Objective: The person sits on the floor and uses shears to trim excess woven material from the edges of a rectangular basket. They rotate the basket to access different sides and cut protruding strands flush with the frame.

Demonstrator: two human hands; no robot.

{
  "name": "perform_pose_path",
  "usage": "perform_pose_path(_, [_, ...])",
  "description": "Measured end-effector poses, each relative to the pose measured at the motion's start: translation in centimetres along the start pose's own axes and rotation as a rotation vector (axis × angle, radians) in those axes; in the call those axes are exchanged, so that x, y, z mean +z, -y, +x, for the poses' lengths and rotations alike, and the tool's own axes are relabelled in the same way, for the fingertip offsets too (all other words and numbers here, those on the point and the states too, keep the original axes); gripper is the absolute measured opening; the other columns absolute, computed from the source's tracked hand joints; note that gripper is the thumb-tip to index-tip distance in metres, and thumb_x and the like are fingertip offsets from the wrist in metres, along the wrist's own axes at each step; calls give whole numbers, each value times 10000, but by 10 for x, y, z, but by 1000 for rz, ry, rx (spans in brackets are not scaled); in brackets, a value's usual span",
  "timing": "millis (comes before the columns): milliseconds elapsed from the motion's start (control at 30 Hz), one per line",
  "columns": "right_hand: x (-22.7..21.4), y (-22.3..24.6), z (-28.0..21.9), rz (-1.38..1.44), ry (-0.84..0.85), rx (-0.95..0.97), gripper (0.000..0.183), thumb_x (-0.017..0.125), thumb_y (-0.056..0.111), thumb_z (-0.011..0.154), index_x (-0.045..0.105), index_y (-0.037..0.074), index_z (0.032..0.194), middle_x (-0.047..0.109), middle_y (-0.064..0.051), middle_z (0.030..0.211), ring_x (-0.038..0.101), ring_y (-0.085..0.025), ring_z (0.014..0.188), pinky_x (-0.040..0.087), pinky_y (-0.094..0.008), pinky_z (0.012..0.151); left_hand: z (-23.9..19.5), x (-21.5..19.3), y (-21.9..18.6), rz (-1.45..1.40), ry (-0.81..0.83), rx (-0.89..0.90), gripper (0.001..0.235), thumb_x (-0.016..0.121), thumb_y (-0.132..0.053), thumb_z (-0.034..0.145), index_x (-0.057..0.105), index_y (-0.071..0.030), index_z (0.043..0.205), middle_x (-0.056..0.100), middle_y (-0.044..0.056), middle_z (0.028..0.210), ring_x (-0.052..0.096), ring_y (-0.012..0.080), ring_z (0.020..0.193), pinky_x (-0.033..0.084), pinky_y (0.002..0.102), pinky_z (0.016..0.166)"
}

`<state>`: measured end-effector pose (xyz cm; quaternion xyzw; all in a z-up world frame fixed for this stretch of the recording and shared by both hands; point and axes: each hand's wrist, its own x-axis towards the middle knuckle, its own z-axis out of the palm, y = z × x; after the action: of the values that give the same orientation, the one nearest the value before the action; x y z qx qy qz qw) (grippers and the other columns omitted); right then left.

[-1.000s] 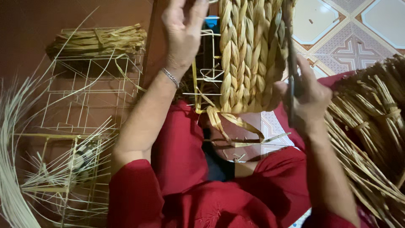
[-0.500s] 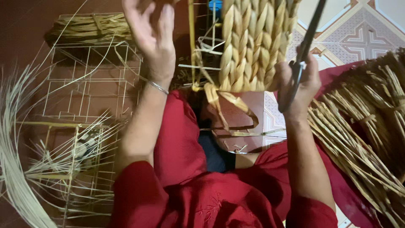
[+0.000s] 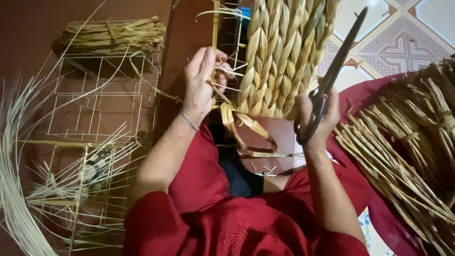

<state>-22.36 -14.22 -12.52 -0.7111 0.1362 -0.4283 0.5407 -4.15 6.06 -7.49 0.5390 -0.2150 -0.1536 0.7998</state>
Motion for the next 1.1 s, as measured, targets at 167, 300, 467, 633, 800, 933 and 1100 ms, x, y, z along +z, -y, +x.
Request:
perform_pose_path(167, [5, -17, -30, 12, -78, 61, 425, 710, 122, 1027, 525, -4, 1389, 580, 14, 902, 580, -74, 737, 465, -222, 632, 3, 6, 7, 190, -62, 120, 339, 535, -299, 1100, 687, -3, 1033, 666, 30, 781, 626, 64, 610, 371, 173, 490])
perform_pose_path(300, [10, -22, -50, 218, -106, 148, 366, 688, 135, 1004, 482, 37, 1291, 535, 39, 821, 514, -53, 600, 390, -207, 519, 16, 18, 5, 272, 24, 231, 253, 613, -214, 1105, 717, -9, 1001, 667, 28, 789, 620, 57, 638, 481, 199, 576])
perform_pose_path(467, [23, -58, -64, 290, -133, 259, 346, 680, 159, 995, 464, 60, 1247, 537, 32, 803, 528, -56, 602, 434, -221, 509, 25, 37, 4, 503, 81, 389, 166, 669, -146, 1047, 729, -12, 970, 665, 11, 714, 598, 53, 584, 448, 239, 516])
perform_pose_path(633, [-5, -148, -85, 844, -299, 586, 426, 580, 464, 1115, 524, 45, 1164, 558, 8, 811, 479, -62, 583, 378, -210, 475, 25, 19, 10, 887, 252, 682, 100, 711, -84, 977, 736, -26, 900, 695, 63, 712, 669, 123, 608, 492, 296, 546])
perform_pose_path(800, [-44, -164, -115, 657, -469, 708, 452, 558, 481, 972, 606, 102, 1213, 754, -27, 1040, 738, -127, 871, 606, -291, 744, -8, 2, 31, 1010, 579, 610, 156, 768, -126, 895, 739, -75, 751, 701, 58, 672, 663, 172, 565, 522, 328, 518])
perform_pose_path(933, [-54, -181, -121, 277, -360, 869, 368, 657, 355, 1004, 673, 20, 1157, 685, -63, 972, 634, -154, 807, 504, -310, 672, -33, -1, 41, 980, 639, 537, 177, 781, -145, 888, 712, -52, 755, 681, 86, 705, 668, 226, 627, 528, 358, 579])
perform_pose_path(1100, [-81, -261, -150, -149, -174, 590, 335, 671, 294, 991, 661, 13, 1175, 716, -69, 1075, 665, -142, 956, 536, -291, 817, -48, -3, 51, 988, 741, 333, 196, 760, -182, 844, 724, -69, 688, 680, 62, 633, 660, 209, 549, 523, 348, 523])
